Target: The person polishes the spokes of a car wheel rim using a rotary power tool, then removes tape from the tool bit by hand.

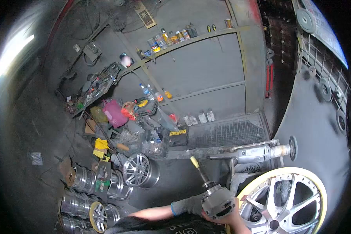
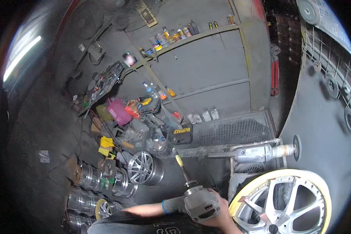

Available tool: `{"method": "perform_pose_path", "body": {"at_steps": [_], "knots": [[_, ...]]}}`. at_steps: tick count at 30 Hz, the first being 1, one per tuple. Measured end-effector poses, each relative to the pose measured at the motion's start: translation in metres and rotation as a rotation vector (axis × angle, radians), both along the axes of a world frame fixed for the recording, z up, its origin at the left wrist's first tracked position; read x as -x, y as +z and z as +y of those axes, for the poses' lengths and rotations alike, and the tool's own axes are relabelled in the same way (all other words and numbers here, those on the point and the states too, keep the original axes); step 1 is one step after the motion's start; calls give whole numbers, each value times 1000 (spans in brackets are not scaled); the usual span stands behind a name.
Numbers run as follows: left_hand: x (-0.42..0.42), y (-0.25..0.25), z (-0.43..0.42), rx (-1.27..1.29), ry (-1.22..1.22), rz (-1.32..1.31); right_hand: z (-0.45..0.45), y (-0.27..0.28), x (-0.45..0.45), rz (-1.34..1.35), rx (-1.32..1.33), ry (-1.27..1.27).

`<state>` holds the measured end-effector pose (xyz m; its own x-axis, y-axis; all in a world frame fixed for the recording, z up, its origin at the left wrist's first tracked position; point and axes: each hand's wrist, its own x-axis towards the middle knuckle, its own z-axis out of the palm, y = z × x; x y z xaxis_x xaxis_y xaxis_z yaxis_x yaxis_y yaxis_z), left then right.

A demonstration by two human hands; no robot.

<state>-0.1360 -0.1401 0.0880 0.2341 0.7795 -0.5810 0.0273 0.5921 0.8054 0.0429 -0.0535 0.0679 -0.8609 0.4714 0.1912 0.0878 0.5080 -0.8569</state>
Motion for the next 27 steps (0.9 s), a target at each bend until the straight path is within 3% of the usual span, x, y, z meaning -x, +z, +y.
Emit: {"method": "perform_pose_path", "body": {"at_steps": [3, 5, 7, 8, 10, 19, 27], "knots": [[14, -4, -16, -5, 43, 0, -9, 16, 21, 200, -79, -47], [29, -9, -27, 22, 58, 9, -15, 32, 35, 197, 2, -20], [49, -15, -30, 60, 78, 40, -24, 33, 52, 285, 161, -22], [57, -20, -29, 75, 86, 67, -28, 34, 58, 341, 394, -41], [66, -33, -20, 89, 71, 111, -47, 19, 79, 472, 405, -186], [103, -59, -23, 110, -107, 163, -105, 6, 135, 200, 566, -466], [98, -66, -5, 130, -249, 185, -112, -14, 137, 310, 432, -609]]}}
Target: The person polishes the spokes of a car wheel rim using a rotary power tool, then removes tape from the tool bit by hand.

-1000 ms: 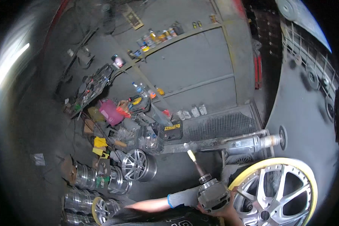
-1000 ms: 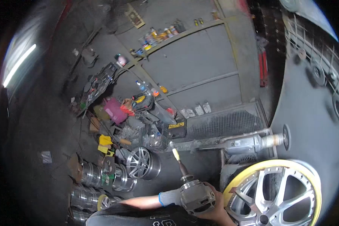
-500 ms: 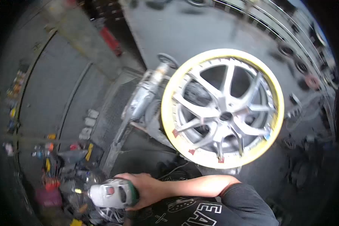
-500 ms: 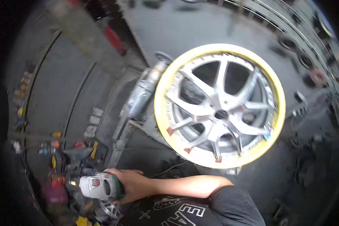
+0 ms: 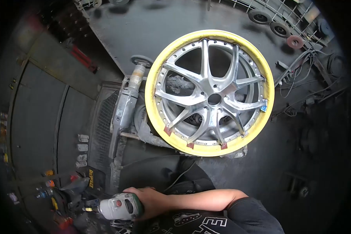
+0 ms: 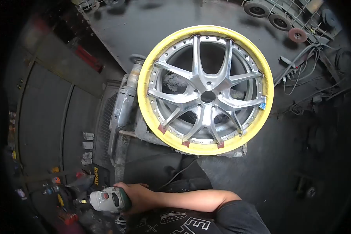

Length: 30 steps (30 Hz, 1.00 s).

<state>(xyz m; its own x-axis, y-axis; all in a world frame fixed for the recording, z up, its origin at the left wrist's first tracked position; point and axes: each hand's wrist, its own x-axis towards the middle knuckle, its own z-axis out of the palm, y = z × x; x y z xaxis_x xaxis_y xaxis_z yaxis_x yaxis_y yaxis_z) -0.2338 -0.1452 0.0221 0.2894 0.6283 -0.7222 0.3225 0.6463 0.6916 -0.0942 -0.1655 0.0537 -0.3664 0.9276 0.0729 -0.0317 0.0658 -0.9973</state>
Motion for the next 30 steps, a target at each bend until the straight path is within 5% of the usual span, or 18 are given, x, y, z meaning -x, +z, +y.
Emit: {"method": "perform_pose_path", "body": {"at_steps": [16, 30], "knots": [[-117, 31, 44, 96, 4, 228, 87, -7, -126, 234, 25, 315], [-157, 56, 59, 156, 107, 353, 117, -43, -150, 303, -123, 241]]}}
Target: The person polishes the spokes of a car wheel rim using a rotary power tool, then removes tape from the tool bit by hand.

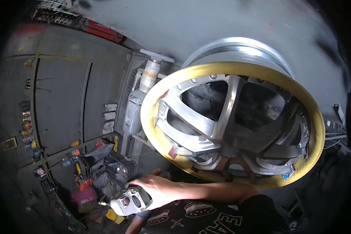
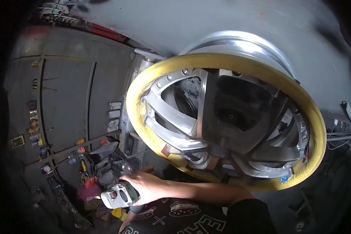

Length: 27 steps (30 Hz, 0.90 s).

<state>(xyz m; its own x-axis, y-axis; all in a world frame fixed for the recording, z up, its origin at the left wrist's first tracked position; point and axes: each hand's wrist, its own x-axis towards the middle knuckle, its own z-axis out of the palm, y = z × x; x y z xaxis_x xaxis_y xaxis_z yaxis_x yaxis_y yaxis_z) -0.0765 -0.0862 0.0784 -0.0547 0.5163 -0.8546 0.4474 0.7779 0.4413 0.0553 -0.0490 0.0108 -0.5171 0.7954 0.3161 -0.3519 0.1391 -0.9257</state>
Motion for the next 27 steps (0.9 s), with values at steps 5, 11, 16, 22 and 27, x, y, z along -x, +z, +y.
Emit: {"method": "perform_pose_path", "body": {"at_steps": [5, 11, 16, 22, 27], "knots": [[6, 2, 10, 15, -8, 13, 10, -10, 3, -77, 82, 84], [22, -11, 33, 42, -63, -8, 32, -13, 0, -134, 120, 49], [42, -29, 75, 90, -183, -67, 63, -12, 11, -100, 230, -79], [68, -46, 141, 153, -345, -143, 107, -13, 19, -154, 304, -213], [78, -52, 174, 180, -438, -162, 121, -9, 30, -135, 458, -265]]}}
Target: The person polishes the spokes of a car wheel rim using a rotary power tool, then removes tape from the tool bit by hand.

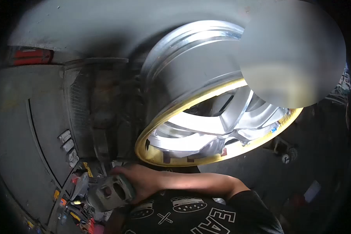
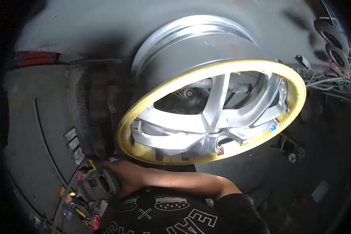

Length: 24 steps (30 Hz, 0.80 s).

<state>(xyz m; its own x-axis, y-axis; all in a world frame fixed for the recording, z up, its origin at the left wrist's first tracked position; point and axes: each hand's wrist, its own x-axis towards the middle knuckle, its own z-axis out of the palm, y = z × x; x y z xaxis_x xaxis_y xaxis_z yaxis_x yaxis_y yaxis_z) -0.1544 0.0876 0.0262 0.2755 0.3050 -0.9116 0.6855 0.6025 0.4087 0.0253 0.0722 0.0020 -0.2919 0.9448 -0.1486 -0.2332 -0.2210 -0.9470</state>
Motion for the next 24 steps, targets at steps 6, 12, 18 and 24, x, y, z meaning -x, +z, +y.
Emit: {"method": "perform_pose_path", "body": {"at_steps": [6, 12, 18, 24], "knots": [[3, 3, 16, 6, -60, -7, 5, -3, 14, -4, -21, -106], [8, 0, 21, 10, -75, 16, 6, -7, 17, 12, -64, -130], [11, 2, 17, 4, -92, -3, 1, -2, 21, -59, -43, -173], [10, 13, -6, -84, -125, -34, -11, 20, 12, -72, 44, -158]]}}
